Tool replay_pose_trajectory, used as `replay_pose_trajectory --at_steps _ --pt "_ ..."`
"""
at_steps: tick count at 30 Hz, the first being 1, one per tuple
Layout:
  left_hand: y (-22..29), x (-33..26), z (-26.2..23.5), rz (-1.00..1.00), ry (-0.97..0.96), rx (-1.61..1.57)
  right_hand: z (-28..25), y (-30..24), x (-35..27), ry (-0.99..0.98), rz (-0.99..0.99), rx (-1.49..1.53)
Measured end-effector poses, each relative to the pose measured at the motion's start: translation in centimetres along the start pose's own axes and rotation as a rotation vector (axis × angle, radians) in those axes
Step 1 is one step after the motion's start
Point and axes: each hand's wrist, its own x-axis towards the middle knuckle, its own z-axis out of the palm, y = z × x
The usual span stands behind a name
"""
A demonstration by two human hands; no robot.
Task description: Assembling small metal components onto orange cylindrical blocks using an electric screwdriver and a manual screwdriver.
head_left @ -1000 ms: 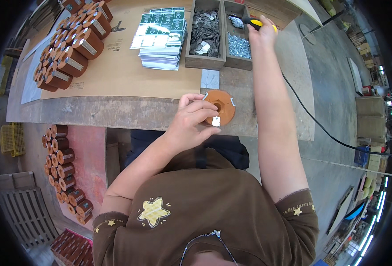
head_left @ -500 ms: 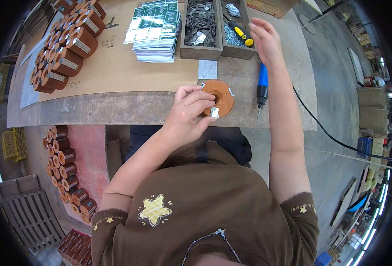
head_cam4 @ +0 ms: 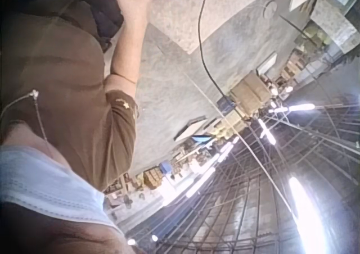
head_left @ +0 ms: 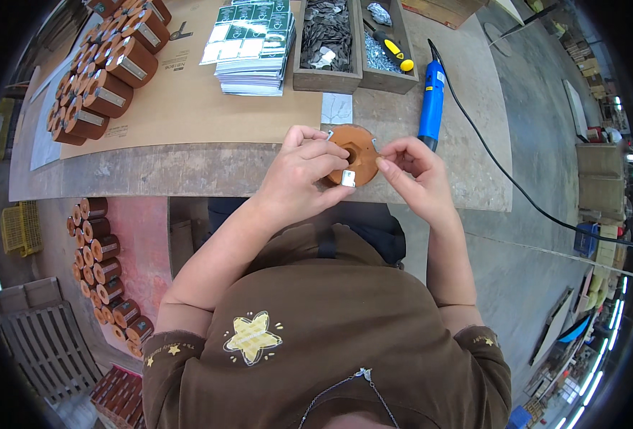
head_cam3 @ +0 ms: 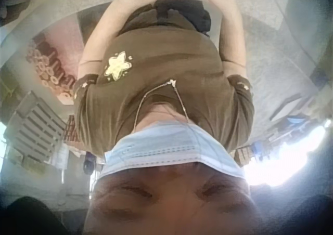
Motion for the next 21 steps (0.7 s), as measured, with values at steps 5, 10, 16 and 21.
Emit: replay_pose_trajectory --at_steps 5,10,16,21 --pt "0.1 -0.1 -0.2 0.067 -0.014 0.008 0.7 0.4 -0.3 -0.024 0.035 0.033" --pt "0.4 -0.4 -0.2 0.078 -0.030 0.022 1.6 0.1 -0.5 -0.073 -0.032 -0.121" --pt "0.5 -0.6 -0.4 0.040 -0.050 -0.011 2.0 -0.3 -0.5 -0.055 -0.101 -0.301" --pt "0.0 -0.3 -1.0 -0.034 -0.071 -0.115 1.4 -0.8 -0.2 -0.159 -0.086 -0.352"
